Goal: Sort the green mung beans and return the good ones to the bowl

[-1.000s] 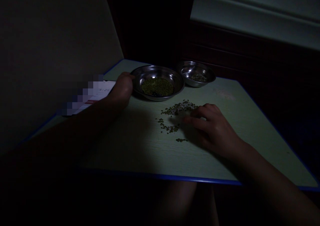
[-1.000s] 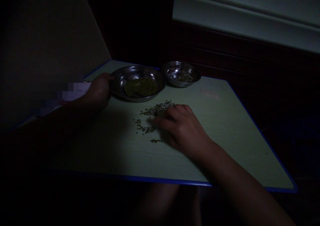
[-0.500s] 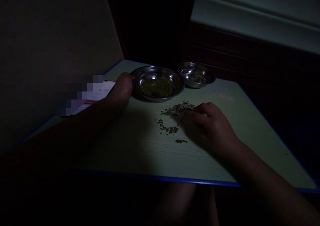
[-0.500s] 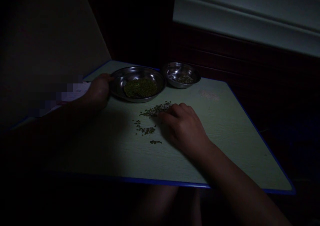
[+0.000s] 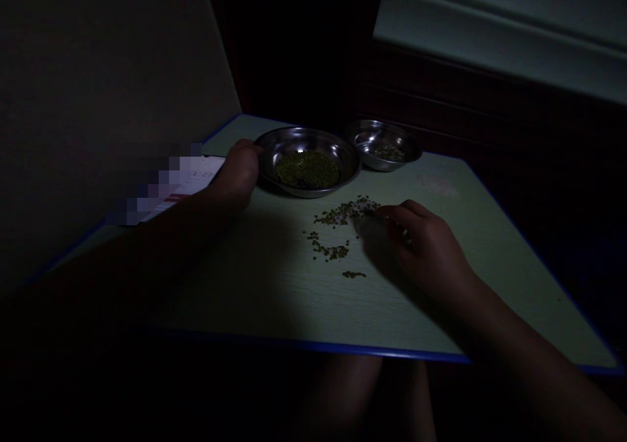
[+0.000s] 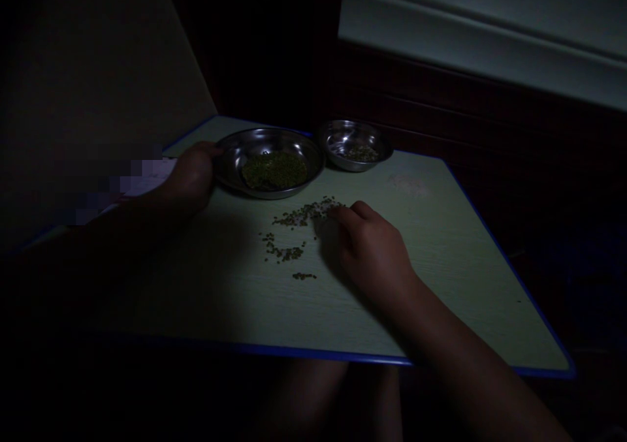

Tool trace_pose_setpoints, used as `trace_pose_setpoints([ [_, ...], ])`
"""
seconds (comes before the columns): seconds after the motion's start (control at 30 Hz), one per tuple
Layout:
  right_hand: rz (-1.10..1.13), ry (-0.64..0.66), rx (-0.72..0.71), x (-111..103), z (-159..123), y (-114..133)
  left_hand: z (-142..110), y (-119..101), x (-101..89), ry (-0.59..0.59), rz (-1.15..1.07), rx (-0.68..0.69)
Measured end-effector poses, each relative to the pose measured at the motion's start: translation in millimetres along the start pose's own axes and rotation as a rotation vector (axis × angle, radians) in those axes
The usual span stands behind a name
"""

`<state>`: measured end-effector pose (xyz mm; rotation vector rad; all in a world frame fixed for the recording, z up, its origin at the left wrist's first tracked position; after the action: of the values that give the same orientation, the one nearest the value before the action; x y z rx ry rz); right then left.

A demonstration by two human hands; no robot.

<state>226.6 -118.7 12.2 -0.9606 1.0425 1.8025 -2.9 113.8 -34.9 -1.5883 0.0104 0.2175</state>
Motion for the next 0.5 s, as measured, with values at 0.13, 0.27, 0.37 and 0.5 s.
trace_pose_setpoints([
  [0.13,0.06,-0.01,-0.002,3.3,0.1,-1.6,-1.2,-0.8,0.9,0.007,-0.036,-0.026],
  [0.27,0.13,0.005,-0.004,4.9,0.9,-0.8,-5.2,-3.8,2.6,0.017,-0.022,-0.048],
  [0.37,0.179,0.025,-0.018,5.5,2.3,2.2,-7.8,-6.2,2.3,0.008,-0.03,-0.057],
  [0.5,0.183,0.011,-0.029,4.8,2.3,4.9,-7.1,-7.4,0.9,-0.003,-0.01,-0.044],
])
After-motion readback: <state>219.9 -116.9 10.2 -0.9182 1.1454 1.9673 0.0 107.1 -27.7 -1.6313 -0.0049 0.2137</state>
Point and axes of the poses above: each hand's wrist, its own z-axis towards the middle knuckle, its own x-axis out of the palm, y = z × x, the point moved 4 cm from there along z, towards the middle knuckle, and after that the axes turned 10 degrees about -x, right-handed, at the moved point
